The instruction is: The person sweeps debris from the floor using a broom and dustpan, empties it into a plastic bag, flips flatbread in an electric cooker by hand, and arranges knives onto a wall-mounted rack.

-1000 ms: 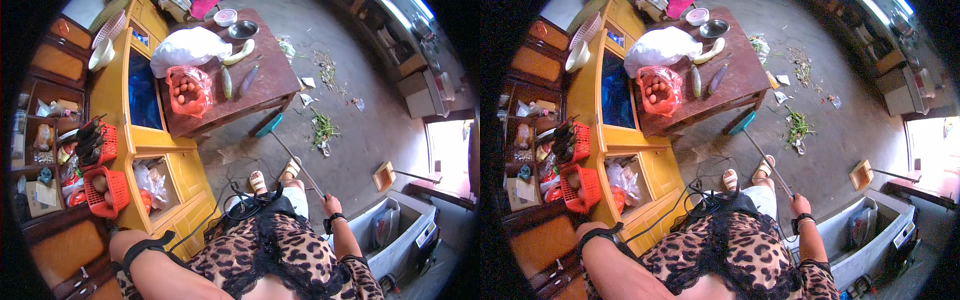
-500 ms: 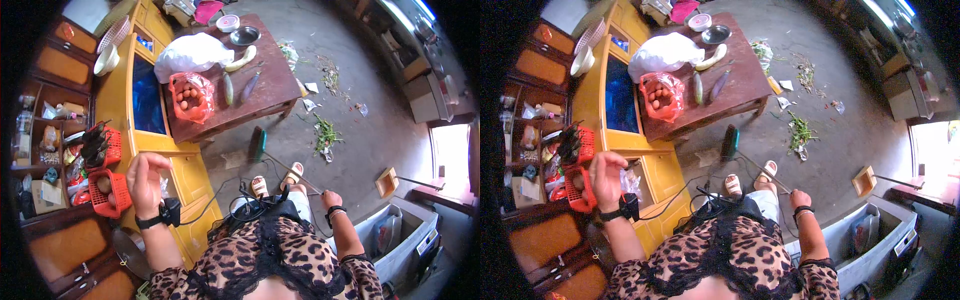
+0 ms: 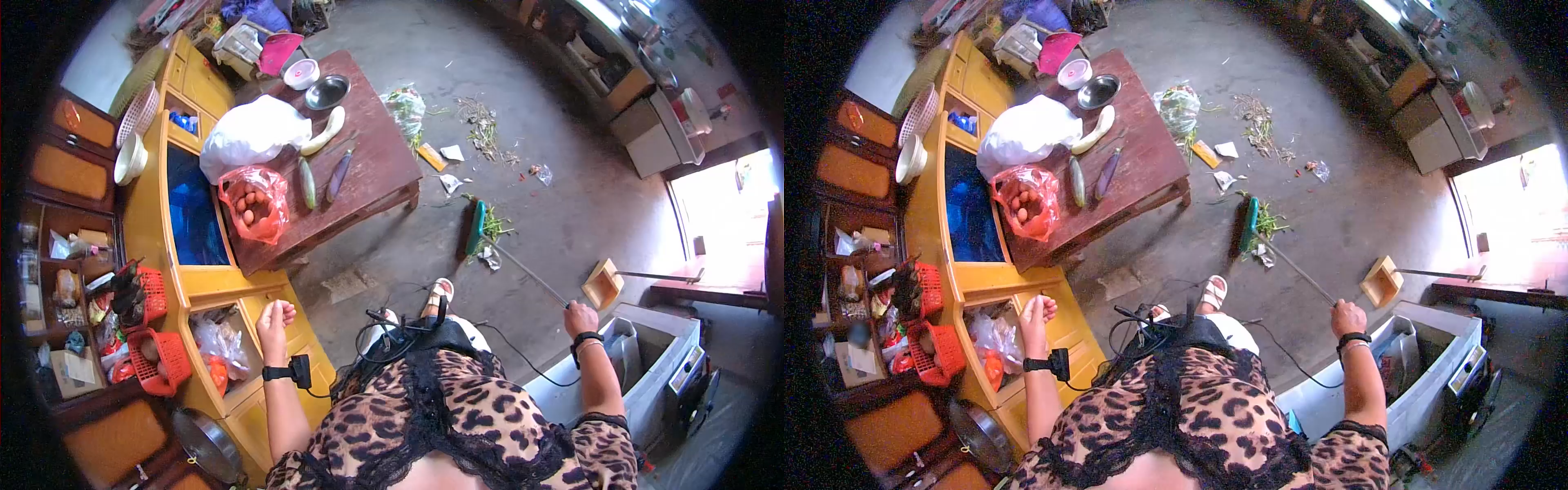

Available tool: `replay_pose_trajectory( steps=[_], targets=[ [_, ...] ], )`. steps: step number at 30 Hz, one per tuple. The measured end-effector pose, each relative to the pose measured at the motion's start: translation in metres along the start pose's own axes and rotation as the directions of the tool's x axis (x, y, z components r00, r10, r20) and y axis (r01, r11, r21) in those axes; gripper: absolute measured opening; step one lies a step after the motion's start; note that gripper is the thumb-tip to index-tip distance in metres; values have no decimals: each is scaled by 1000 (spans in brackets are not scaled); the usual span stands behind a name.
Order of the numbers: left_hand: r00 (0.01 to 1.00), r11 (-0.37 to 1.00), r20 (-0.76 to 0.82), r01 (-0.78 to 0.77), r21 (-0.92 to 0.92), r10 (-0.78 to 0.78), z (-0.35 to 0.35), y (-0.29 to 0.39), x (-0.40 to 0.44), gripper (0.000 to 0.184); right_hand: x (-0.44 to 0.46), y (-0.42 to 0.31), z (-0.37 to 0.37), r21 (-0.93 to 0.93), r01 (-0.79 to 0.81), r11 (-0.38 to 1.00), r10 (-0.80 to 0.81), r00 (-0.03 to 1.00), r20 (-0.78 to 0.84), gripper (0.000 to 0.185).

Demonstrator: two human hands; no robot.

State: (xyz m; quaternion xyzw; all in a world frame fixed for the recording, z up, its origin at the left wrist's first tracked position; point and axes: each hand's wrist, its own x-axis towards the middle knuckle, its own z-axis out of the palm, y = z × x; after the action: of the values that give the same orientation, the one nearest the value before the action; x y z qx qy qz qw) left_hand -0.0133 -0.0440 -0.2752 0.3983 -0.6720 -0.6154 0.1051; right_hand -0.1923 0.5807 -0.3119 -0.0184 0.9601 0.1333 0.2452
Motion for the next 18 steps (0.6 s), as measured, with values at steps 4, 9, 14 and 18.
replay_pose_trajectory(
  steps=[4, 9, 14, 18],
  targets=[
    [1000, 996, 3, -13, 91, 13, 21, -8, -3, 25, 3, 27, -6, 33, 110, 993, -106, 991, -83, 24],
    [1000, 988, 8, -16, 151, 15, 50, -2, -8, 25, 46, -17, 16, 95, 204, 974, -199, 978, -63, 24],
    [998, 970, 27, -70, 232, 65, 67, 16, -17, 19, 107, -68, 23, 198, 137, 971, -152, 986, 61, 29],
    [997, 957, -12, -71, 282, 77, 64, 24, -19, 19, 131, -33, 17, 117, 2, 993, -5, 1000, 29, 25]
  ],
)
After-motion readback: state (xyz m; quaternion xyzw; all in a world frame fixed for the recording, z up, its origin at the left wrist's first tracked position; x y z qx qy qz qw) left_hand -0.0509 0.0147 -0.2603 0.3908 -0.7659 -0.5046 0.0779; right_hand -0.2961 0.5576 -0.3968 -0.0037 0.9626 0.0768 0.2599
